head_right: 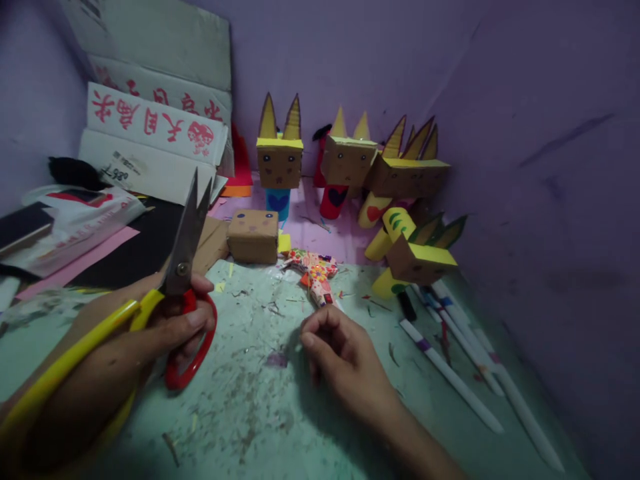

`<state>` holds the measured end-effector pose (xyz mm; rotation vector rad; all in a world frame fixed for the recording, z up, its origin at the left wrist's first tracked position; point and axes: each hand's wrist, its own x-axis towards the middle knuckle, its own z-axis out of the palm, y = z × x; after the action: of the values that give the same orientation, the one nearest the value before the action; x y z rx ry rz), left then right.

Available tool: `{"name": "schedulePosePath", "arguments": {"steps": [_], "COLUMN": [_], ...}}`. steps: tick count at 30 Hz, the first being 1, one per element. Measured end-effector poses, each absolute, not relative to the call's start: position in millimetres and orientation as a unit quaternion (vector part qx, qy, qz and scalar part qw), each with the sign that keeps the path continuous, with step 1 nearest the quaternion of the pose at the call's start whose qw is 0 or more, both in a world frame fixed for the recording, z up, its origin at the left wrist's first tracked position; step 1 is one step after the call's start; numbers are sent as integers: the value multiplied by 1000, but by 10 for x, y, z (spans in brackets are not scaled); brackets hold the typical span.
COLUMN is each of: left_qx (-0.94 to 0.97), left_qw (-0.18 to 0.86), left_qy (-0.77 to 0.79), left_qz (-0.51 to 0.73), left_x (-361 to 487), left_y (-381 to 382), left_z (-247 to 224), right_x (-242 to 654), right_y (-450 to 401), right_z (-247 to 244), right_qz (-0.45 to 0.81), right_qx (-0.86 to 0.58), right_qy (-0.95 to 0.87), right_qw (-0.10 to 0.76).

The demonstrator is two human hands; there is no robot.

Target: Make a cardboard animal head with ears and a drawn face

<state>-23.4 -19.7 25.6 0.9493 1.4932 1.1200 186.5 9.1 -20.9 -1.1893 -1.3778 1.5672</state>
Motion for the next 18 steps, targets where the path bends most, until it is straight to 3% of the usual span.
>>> {"name": "schedulePosePath", "arguments": {"steps": [10, 18], "left_qx": [455, 546], "left_qw": [461, 304], "left_qy": [643, 641], "left_qz": [407, 446], "left_x": [-247, 51], "left_y": [-253, -358], "left_z": [275, 200], "right_x": [1819, 1662], "right_y": [110, 42], "right_z": [-223, -257], "right_qz": [691, 756], "right_qx": [-428, -403], "right_qy": [-409, -313], "right_qw": [415, 410]}}
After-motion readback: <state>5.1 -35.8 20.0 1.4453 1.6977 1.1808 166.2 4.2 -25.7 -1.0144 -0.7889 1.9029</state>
